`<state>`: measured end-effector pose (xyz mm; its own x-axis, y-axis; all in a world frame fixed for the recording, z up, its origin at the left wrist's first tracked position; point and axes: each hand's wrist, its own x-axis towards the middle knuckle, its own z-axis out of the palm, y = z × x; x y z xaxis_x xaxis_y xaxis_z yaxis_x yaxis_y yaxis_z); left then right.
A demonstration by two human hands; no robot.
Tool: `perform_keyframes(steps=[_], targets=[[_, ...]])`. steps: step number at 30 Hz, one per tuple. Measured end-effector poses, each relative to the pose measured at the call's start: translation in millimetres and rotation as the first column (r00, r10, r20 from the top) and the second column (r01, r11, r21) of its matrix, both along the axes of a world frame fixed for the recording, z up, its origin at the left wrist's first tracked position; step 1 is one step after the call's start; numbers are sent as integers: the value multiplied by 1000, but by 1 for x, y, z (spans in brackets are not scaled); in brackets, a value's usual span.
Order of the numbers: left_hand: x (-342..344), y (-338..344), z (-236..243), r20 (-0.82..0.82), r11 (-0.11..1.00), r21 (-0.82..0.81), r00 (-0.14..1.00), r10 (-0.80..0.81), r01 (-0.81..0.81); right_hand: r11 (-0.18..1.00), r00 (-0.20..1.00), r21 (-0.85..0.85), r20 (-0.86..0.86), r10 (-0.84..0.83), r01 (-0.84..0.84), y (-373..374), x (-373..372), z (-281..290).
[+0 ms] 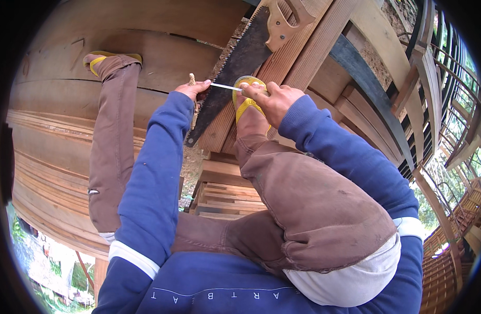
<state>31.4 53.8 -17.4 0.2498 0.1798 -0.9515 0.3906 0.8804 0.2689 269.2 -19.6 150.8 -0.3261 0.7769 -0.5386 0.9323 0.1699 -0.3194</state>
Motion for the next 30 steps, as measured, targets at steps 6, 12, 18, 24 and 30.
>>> perform_keyframes(steps=[6,12,18,24,30], targets=[[-10,-2,-13,40,991,-83,994,106,-102,999,999,-48,34,-12,14,7,-13,-5],[-10,1,-12,32,980,-132,987,157,-151,998,998,-49,56,-23,26,12,-20,-5],[-23,9,-26,42,965,-173,978,206,-196,995,999,-94,46,-21,26,25,-35,-12],[-35,16,-31,-92,930,-171,945,313,-325,996,998,-90,64,11,-5,39,-60,-33],[-57,41,39,351,756,-146,681,643,-638,920,912,162,-274,-305,356,37,-22,4]])
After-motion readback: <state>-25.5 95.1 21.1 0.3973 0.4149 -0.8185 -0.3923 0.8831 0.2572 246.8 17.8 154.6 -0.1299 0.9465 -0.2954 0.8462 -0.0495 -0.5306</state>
